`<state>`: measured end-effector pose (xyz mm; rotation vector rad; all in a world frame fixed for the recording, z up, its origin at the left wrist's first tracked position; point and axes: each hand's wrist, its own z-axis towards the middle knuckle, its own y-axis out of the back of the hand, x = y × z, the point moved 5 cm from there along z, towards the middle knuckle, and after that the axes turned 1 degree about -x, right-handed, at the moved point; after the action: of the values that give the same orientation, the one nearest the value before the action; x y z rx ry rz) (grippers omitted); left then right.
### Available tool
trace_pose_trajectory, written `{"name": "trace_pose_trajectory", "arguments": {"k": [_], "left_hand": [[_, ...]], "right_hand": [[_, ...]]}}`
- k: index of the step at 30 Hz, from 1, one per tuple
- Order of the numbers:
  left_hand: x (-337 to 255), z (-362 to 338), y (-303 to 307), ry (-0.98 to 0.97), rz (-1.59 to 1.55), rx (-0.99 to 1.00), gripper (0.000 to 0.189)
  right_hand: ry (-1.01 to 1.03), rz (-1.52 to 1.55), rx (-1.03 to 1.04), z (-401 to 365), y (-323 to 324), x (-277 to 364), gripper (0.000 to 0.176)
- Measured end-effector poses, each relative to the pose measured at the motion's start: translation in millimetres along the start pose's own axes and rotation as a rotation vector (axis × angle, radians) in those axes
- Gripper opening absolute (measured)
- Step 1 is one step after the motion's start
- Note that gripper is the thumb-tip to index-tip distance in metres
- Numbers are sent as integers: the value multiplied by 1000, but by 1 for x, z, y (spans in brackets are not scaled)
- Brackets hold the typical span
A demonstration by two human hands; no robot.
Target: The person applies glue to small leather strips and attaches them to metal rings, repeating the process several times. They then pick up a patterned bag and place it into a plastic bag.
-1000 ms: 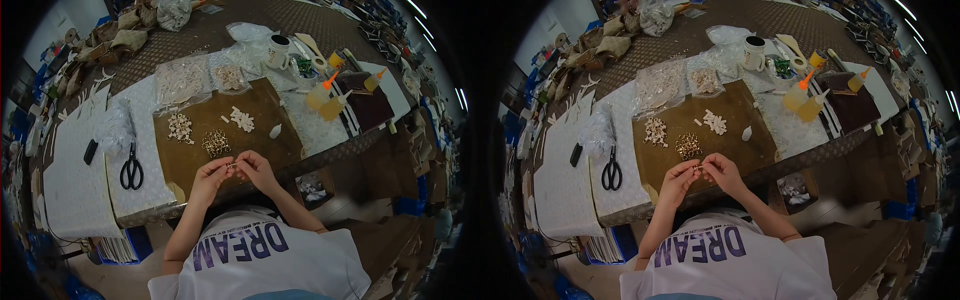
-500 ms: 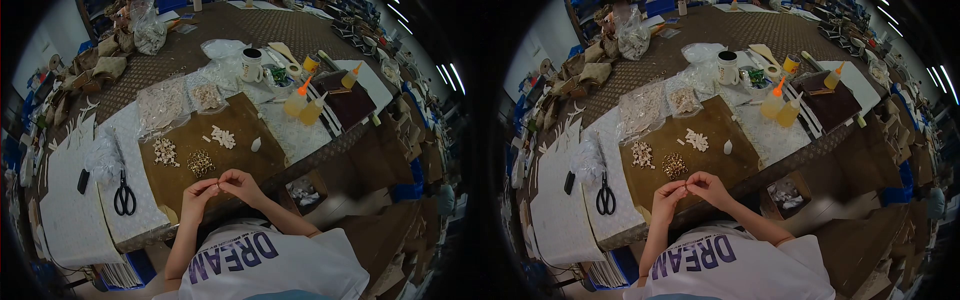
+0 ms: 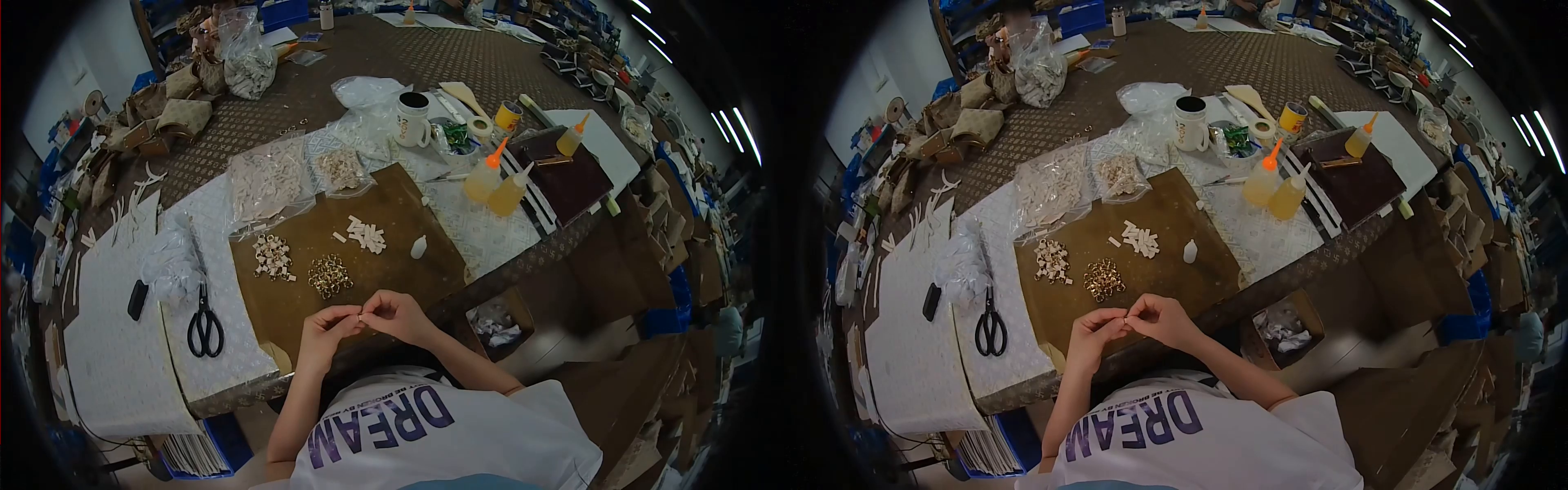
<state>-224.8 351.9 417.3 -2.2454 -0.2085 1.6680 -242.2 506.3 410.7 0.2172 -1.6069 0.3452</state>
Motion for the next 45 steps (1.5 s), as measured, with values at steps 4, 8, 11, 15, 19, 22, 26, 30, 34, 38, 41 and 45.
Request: {"name": "trace_pose_trajectory", "arguments": {"k": [4, 8, 11, 15, 19, 22, 26, 30, 34, 38, 41, 45], "left_hand": [[1, -1, 1, -20, 13, -15, 19], [4, 0, 4, -81, 100, -48, 19], [6, 2, 7, -91, 94, -84, 19], [10, 4, 18, -53, -11, -143, 19], [13, 3, 30, 5, -187, -172, 21], [15, 3, 32, 40, -274, -170, 21], [12, 2, 33, 57, -317, -175, 22], [8, -3, 34, 58, -304, -190, 23], [7, -8, 36, 44, -281, -221, 24], [8, -8, 35, 48, -275, -230, 24], [6, -9, 34, 41, -268, -235, 23], [2, -13, 33, 23, -252, -240, 24]], "right_hand": [[6, 23, -27, 0, 0, -3, 9], [-7, -6, 7, -2, -3, -1, 6], [-7, -2, -52, -2, 1, 2, 6], [184, 44, -447, -5, 30, 0, 9], [345, -212, -836, -8, 84, -3, 26], [384, -553, -822, 5, 103, -1, 43], [191, -448, -633, 29, 116, -27, 46], [256, -74, -546, 31, 98, -16, 32], [270, 72, -279, 11, 57, 2, 30], [180, -234, -140, -9, 26, 29, 34], [184, -300, -97, -15, 10, 42, 35], [285, -367, -118, -15, 1, 45, 34]]}}
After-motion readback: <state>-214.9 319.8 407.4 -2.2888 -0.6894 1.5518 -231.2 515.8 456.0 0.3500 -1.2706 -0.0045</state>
